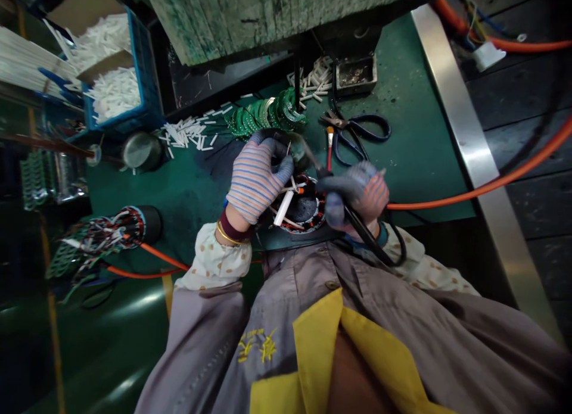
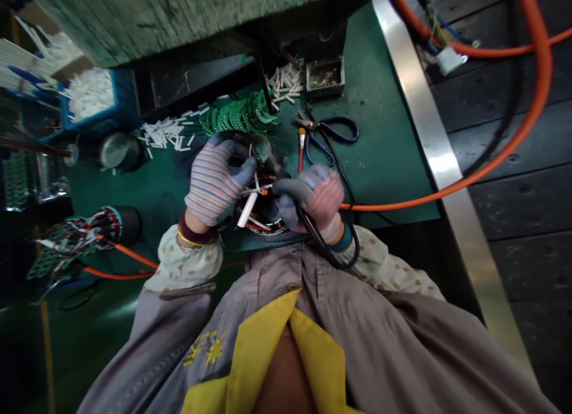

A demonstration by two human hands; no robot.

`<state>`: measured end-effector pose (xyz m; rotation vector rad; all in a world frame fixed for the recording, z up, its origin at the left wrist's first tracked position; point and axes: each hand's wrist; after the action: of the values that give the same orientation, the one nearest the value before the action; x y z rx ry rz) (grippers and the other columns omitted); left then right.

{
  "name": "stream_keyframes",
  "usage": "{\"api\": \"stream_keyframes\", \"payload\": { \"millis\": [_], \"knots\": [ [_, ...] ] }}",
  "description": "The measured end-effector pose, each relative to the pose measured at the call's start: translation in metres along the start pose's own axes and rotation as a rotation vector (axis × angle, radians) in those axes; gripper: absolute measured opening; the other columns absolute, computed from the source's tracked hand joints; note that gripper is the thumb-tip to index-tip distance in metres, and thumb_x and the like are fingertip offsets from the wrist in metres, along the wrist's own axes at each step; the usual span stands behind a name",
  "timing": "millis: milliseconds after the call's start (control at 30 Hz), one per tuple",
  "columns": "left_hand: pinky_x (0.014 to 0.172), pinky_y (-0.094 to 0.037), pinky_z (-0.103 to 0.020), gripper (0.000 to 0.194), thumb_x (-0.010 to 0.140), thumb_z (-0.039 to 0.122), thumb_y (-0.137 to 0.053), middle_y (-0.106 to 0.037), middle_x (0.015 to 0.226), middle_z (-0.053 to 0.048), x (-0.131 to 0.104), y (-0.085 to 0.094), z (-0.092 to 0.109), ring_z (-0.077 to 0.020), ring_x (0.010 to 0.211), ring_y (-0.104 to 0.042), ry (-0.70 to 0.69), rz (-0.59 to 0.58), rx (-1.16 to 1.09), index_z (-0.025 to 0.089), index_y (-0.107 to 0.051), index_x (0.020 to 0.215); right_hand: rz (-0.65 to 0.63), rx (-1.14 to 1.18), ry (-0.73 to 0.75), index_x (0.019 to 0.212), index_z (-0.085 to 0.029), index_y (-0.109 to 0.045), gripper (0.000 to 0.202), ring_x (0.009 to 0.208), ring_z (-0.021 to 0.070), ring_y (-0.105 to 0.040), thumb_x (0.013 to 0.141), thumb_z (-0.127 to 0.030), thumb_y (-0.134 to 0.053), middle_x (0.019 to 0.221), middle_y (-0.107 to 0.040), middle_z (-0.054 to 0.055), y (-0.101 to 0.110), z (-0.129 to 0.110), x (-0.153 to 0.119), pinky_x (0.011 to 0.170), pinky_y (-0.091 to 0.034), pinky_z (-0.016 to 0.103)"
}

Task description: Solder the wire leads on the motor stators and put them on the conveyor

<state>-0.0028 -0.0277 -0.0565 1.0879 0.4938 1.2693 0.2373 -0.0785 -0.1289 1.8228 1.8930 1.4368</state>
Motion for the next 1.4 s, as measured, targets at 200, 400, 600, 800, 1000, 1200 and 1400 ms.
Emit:
{"api": "stream_keyframes", "payload": {
  "millis": [200, 400, 600, 800, 1000, 1200, 1400],
  "knots": [
    [0.101, -0.068, -0.049, 0.021, 0.105, 0.024, -0.091, -0.077, 0.115, -0.007, 0.010, 0.014, 0.002, -0.0298, 0.106, -0.075, -0.003, -0.103, 0.089, 0.026, -0.070, 0.101, 0.125, -0.001, 0.231, 0.108, -0.040, -0.094, 0.059, 0.078, 0.0294, -0.055, 0.119, -0.068, -0.043, 0.069, -0.059, 0.006, 0.012, 0.009, -0.023, 0.074, -0.040, 0.046],
    [0.099, -0.069, -0.054, 0.027, 0.104, 0.026, -0.095, -0.074, 0.117, -0.009, 0.008, 0.008, 0.008, -0.0318, 0.104, -0.073, 0.021, -0.086, 0.140, 0.027, -0.069, 0.102, 0.051, 0.022, 0.195, 0.109, -0.041, -0.093, 0.053, 0.078, 0.0290, -0.057, 0.116, -0.074, -0.052, 0.070, -0.060, 0.006, 0.009, 0.015, -0.025, 0.075, -0.040, 0.046],
    [0.111, -0.067, -0.052, 0.021, 0.113, 0.034, -0.088, -0.074, 0.125, -0.009, -0.002, 0.000, 0.008, -0.0330, 0.119, -0.075, 0.058, -0.041, 0.058, 0.027, -0.069, 0.108, 0.109, 0.026, 0.132, 0.106, -0.037, -0.091, 0.048, 0.086, 0.0310, -0.059, 0.116, -0.064, -0.052, 0.076, -0.058, 0.008, 0.007, 0.008, -0.021, 0.077, -0.045, 0.045],
    [0.105, -0.070, -0.052, 0.019, 0.111, 0.031, -0.087, -0.077, 0.118, -0.007, -0.002, 0.002, 0.005, -0.0306, 0.113, -0.075, 0.034, -0.005, 0.041, 0.028, -0.070, 0.103, 0.082, -0.146, 0.021, 0.146, -0.034, -0.088, 0.048, 0.092, 0.0296, -0.060, 0.114, -0.039, -0.053, 0.105, -0.071, 0.010, 0.005, -0.010, 0.038, 0.082, -0.049, 0.046],
    [0.109, -0.070, -0.047, 0.013, 0.114, 0.032, -0.084, -0.082, 0.114, -0.007, 0.008, 0.009, -0.004, -0.0313, 0.114, -0.081, 0.042, -0.070, -0.039, 0.028, -0.075, 0.105, 0.042, -0.099, -0.097, 0.137, -0.033, -0.091, 0.034, 0.103, 0.0319, -0.063, 0.114, -0.034, -0.066, 0.112, -0.073, 0.012, -0.001, -0.011, 0.039, 0.094, -0.056, 0.053],
    [0.105, -0.071, -0.051, 0.016, 0.118, 0.045, -0.080, -0.082, 0.117, -0.008, 0.010, 0.009, -0.015, -0.0323, 0.114, -0.079, -0.049, -0.097, -0.032, 0.030, -0.078, 0.112, 0.023, -0.112, -0.046, 0.140, -0.034, -0.089, 0.034, 0.102, 0.0296, -0.063, 0.112, -0.034, -0.069, 0.109, -0.071, 0.009, -0.002, -0.007, 0.039, 0.094, -0.056, 0.049],
    [0.092, -0.069, -0.050, 0.016, 0.119, 0.044, -0.079, -0.082, 0.116, -0.008, 0.008, 0.007, -0.018, -0.0305, 0.104, -0.080, -0.173, -0.023, -0.043, 0.029, -0.077, 0.112, -0.122, -0.154, -0.054, 0.139, -0.025, -0.092, 0.035, 0.107, 0.0330, -0.067, 0.113, -0.031, -0.069, 0.113, -0.075, 0.013, 0.012, -0.014, 0.047, 0.098, -0.058, 0.051]
  ]
}}
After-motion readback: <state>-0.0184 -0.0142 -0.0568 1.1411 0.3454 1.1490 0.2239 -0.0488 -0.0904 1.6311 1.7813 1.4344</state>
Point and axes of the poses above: each hand's wrist, its own x-axis towards the middle knuckle, its own y-axis out of the back of the hand, z = x × y
